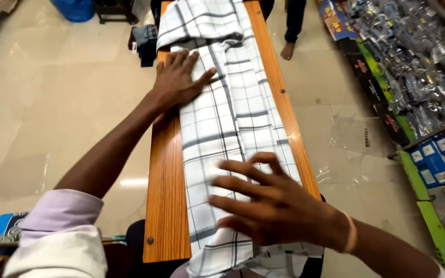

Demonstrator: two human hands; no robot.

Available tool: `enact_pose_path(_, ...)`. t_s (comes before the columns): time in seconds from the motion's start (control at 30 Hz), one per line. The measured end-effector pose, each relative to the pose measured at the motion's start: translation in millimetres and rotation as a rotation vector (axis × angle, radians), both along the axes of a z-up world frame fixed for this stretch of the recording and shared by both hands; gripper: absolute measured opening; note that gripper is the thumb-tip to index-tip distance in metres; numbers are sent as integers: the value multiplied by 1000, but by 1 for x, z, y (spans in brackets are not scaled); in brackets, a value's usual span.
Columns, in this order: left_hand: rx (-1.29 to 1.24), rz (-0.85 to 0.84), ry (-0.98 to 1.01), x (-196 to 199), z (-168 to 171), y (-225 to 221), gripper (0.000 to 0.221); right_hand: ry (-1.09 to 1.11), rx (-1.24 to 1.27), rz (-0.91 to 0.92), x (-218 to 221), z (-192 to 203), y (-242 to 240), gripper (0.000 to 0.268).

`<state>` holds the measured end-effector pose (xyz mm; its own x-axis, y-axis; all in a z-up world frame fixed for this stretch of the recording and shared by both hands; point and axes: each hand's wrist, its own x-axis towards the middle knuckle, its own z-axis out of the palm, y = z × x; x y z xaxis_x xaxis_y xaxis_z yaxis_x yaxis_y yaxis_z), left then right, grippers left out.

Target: The person folds a plaid shirt on a wooden folding board in a store aisle. They smooth the fabric with both hands, fold the sleeves and sides inward, press the folds flat, and lift the folded shirt at the end.

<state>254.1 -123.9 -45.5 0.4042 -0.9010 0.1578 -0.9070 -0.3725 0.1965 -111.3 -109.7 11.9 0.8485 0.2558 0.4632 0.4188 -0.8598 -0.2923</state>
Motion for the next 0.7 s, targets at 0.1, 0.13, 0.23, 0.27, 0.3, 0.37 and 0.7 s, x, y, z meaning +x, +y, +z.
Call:
enact_pose_path(0.1, -70, 111, 82, 5, 10, -21, 107, 16, -217, 39, 16, -18, 8, 55)
enact_pose_path(0.13, -79, 101, 75, 13, 6, -30, 107, 9, -226, 29, 17, -18, 9, 55)
enact_pose_path(0.23, -70, 83, 27, 31, -9, -47, 103, 263, -214, 120, 18, -19, 10, 66)
enact_pose_path(0.27, -90, 94, -2, 32, -8, -51, 101, 259, -276, 101, 17, -17, 10, 67)
enact_pose_path(0.3, -105, 108, -27, 33, -10, -52, 99, 257, -332, 85, 16, -16, 10, 69)
enact_pose_path(0.37, -311, 147, -55, 56, -9, -52, 85, 262, -342, 80, 17, -16, 10, 68)
enact_pose_path(0.7, -212, -70, 295, 289, -112, -10, 101, 89, -587, 17, 19, -26, 3, 70)
